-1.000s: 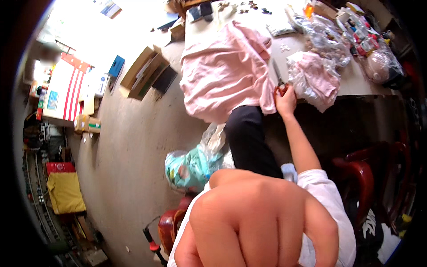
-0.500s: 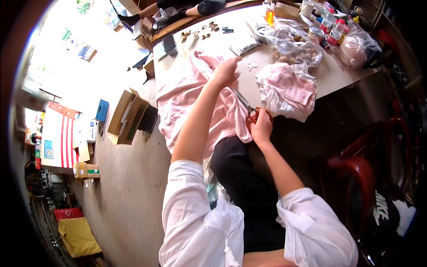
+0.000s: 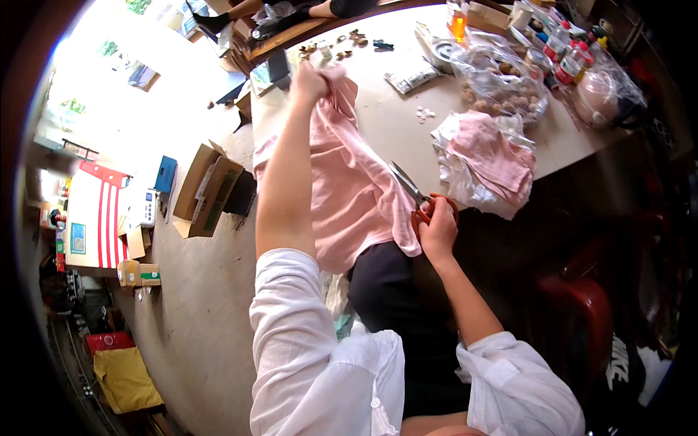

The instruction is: The person uses orange-handled scissors to cut a piece of light pink fabric while seated. They repeatedly trim edges and separate sections of the material, holding it with one hand and cutting with the other. The cut pieces accumulate on the table and lap area.

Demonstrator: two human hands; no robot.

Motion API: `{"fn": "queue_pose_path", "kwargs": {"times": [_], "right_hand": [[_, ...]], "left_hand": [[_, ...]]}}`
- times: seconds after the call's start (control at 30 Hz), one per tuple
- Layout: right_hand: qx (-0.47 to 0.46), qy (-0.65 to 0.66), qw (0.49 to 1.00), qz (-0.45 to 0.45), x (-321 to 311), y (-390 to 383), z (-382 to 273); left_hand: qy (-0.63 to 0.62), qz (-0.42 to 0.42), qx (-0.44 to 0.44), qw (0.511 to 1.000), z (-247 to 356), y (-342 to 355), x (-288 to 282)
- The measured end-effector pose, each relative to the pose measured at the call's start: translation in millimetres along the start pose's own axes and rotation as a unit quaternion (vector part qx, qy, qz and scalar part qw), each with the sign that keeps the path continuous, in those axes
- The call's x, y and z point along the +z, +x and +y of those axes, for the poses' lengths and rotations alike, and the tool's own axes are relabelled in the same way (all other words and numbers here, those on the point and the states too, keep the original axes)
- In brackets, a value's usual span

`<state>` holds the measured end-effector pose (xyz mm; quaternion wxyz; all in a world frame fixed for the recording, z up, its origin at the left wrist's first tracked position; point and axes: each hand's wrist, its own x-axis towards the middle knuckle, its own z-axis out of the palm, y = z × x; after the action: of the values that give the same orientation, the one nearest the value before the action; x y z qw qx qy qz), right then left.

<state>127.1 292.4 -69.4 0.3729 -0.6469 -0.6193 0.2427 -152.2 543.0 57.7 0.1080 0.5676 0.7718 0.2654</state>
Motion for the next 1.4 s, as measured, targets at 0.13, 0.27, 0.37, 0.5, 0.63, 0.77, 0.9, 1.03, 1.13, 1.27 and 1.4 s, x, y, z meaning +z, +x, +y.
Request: {"fn": "queue_pose_path", "kwargs": {"times": [0.13,0.27,0.37,0.5,0.63,0.77,0.9,1.03,1.13,1.27,1.4], "right_hand": [[-0.026,-0.001,0.999,0.019,4.4,-1.2,-0.9],[-0.015,0.009,1.0,0.011,5.2,-2.3,-4.1],[-0.055,0.0,0.998,0.04,9.6,-5.1,-4.4],[-0.055,0.01,0.998,0.013,2.9,-4.4,-3.5],[-0.016,0.124,0.992,0.005,-2.3,-3.1,5.1],[0.055,0.248,0.966,-0.042,-10.0,-2.8,5.2],[0.105,0.367,0.92,-0.088,-30.8,-15.0,-26.1],[0.07,0.384,0.916,-0.097,-22.0,-30.9,-52.3],[0.005,0.341,0.936,-0.091,-21.4,-41.0,-87.7],[-0.03,0.352,0.922,-0.16,-21.6,-41.7,-93.0],[-0.001,0.374,0.906,-0.199,-45.0,-57.5,-93.0]], "left_hand": [[-0.124,0.205,0.013,0.971,1.4,67.6,-56.5],[-0.281,0.26,0.0,0.924,7.0,110.0,-67.4],[-0.324,0.177,0.031,0.929,-5.8,98.6,-44.8],[-0.158,0.072,0.152,0.973,-26.6,16.4,-8.5],[-0.186,-0.063,0.1,0.975,-31.4,-117.2,18.1],[-0.217,-0.105,0.229,0.943,-32.7,-248.2,25.4],[-0.071,-0.192,0.196,0.959,-42.0,-319.2,15.1],[-0.145,-0.081,0.153,0.974,1.8,-360.4,-6.8],[-0.153,-0.009,0.141,0.978,8.9,-367.9,-3.8],[-0.245,0.01,0.105,0.964,11.2,-377.7,-5.4],[-0.336,0.041,0.11,0.934,18.2,-395.7,-4.3]]}}
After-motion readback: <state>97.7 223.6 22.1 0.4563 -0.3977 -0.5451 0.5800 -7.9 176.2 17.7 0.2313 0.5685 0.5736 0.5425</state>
